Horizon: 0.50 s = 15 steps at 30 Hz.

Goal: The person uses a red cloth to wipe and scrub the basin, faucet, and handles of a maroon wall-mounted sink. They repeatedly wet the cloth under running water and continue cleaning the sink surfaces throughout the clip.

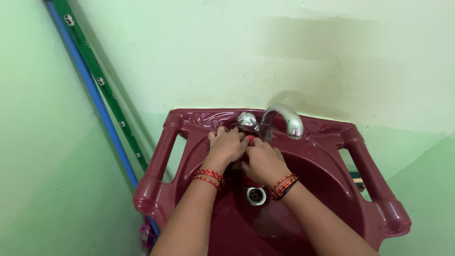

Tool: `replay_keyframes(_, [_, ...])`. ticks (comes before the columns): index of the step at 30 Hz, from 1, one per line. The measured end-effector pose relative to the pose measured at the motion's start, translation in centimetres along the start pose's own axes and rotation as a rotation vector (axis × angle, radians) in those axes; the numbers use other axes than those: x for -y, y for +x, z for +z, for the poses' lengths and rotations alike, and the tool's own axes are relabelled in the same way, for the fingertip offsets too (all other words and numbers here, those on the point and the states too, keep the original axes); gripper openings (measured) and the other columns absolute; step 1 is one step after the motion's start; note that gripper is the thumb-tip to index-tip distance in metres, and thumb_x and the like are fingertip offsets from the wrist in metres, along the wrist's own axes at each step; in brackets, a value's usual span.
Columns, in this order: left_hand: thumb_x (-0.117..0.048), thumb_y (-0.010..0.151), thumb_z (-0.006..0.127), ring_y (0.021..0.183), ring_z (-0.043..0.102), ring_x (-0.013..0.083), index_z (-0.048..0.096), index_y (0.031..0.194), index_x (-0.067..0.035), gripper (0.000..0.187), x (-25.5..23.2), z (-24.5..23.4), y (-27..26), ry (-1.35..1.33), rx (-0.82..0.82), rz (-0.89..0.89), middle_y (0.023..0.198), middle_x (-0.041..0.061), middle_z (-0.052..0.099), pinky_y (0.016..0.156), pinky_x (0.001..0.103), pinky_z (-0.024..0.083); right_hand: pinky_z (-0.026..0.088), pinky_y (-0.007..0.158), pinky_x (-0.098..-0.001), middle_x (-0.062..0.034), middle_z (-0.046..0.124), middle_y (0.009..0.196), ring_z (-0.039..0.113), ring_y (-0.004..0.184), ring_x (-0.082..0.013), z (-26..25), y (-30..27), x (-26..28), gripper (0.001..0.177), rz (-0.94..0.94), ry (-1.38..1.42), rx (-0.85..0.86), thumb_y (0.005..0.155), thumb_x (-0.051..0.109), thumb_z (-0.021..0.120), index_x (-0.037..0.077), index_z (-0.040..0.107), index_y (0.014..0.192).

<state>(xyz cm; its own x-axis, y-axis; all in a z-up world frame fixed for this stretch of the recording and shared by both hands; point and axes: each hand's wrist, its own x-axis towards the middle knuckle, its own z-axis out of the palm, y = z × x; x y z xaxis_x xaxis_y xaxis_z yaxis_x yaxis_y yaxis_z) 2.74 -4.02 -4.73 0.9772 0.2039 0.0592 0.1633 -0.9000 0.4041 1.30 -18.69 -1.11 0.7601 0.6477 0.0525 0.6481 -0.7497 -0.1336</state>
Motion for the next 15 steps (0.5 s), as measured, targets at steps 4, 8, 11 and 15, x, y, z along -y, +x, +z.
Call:
replay_keyframes(4, [-0.052, 0.098, 0.046, 0.135, 0.039, 0.0322, 0.066, 0.133, -0.023, 0.05, -0.5, 0.2, -0.3, 0.1, 0.001, 0.015, 0.153, 0.001, 0.05, 0.109, 0.053, 0.029, 0.054, 0.092, -0.0449, -0.0143, 0.07, 0.111, 0.068, 0.107, -0.0313, -1.0, 0.5, -1.9, 0.038, 0.09, 0.167, 0.094, 0.081, 0.039, 0.075, 0.015, 0.075, 0.111])
replay_keyframes(8, [-0.056, 0.099, 0.042, 0.141, 0.032, 0.0337, 0.051, 0.147, -0.021, 0.06, -1.3, 1.1, -0.5, 0.181, 0.002, -0.008, 0.16, 0.003, 0.038, 0.112, 0.058, 0.023, 0.058, 0.086, -0.0409, -0.0159, 0.077, 0.096, 0.076, 0.093, -0.0296, -0.9, 1.5, -5.7, 0.046, 0.103, 0.395, 0.001, 0.068, 0.046, 0.082, 0.006, 0.079, 0.091])
replay_keyframes(11, [-0.057, 0.099, 0.041, 0.146, 0.026, 0.0347, 0.044, 0.153, -0.021, 0.064, -1.6, 1.2, -0.6, 0.208, 0.027, -0.027, 0.164, 0.002, 0.031, 0.116, 0.06, 0.016, 0.054, 0.085, -0.0432, -0.0205, 0.077, 0.097, 0.065, 0.114, -0.0297, 0.0, 2.0, -6.9, 0.057, -0.027, 0.29, -0.147, 0.067, 0.055, 0.087, -0.001, 0.08, 0.076])
replay_keyframes(15, [-0.053, 0.101, 0.039, 0.145, 0.029, 0.0329, 0.045, 0.152, -0.021, 0.061, -2.0, 1.2, -1.0, 0.22, 0.038, -0.045, 0.165, 0.001, 0.032, 0.117, 0.06, 0.018, 0.058, 0.073, -0.0399, -0.017, 0.079, 0.084, 0.077, 0.078, -0.0269, 0.7, 2.5, -7.6, 0.061, 0.316, 0.226, 0.19, 0.075, 0.061, 0.077, 0.002, 0.079, 0.085])
